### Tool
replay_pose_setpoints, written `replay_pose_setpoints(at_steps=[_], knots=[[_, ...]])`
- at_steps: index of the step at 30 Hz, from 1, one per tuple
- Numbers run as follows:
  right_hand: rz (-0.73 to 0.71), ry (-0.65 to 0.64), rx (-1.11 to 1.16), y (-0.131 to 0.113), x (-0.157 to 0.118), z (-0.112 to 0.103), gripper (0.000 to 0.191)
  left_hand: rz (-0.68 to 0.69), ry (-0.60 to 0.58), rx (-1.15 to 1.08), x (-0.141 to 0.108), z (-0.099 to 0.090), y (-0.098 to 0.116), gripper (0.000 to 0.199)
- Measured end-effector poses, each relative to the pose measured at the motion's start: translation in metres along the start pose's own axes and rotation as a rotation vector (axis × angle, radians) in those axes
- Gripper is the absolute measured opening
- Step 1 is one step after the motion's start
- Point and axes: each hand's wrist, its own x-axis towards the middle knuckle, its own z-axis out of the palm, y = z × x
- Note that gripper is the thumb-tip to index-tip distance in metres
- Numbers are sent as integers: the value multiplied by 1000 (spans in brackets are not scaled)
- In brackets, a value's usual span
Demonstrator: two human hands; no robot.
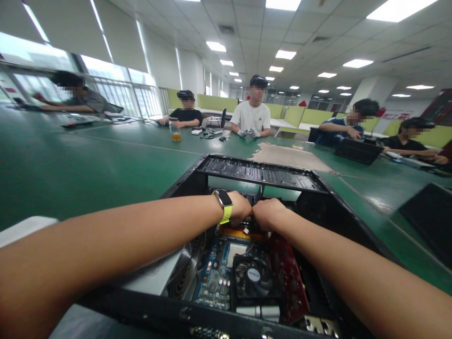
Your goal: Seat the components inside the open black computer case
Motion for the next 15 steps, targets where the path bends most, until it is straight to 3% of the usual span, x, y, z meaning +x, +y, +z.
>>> replay_pose_setpoints(at_steps=[3,15], knots=[[13,0,5,-1,-1,0,32,36,-95,102,1,1,1,37],[3,21,35,0,-1,1,35,43,-132,80,-2,-1,-1,31]])
